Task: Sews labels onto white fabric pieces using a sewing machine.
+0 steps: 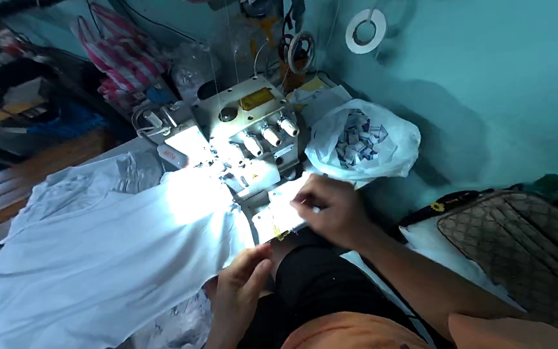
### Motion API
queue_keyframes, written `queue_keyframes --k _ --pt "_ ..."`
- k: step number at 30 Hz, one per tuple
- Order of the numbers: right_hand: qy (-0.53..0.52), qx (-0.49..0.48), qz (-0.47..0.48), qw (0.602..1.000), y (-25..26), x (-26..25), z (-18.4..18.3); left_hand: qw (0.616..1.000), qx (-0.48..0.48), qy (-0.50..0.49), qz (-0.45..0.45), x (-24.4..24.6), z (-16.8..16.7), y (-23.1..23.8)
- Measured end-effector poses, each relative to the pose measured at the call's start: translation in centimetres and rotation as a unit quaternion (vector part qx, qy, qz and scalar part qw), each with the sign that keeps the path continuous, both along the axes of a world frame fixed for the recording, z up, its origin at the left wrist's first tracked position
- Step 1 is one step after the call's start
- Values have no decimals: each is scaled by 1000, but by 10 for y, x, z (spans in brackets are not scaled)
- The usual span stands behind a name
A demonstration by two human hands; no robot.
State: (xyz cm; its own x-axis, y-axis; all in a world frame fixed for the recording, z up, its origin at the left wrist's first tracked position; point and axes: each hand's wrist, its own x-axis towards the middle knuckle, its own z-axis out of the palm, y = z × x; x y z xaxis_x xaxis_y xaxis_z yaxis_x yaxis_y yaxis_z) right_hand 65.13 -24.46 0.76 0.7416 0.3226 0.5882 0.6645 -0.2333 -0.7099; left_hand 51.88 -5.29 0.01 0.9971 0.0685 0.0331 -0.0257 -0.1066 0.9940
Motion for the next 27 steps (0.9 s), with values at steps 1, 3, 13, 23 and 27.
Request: queue_keyframes --k 1,3,13,23,27 --pt "-15 -4 31 999 15 -12 -9 999 -27 21 31 2 -2 -7" --pt "-72 -24 46 996 37 -25 -25 987 -103 51 112 6 -4 -14" --pt "-143 -49 104 983 60 -60 -42 950 -165 70 255 -11 -17 -17" --pt "349 -6 165 922 27 -38 -48 922 -285 51 256 -2 -32 -9" --pt "470 46 220 853 34 -36 -48 906 -296 44 299 9 -36 2"
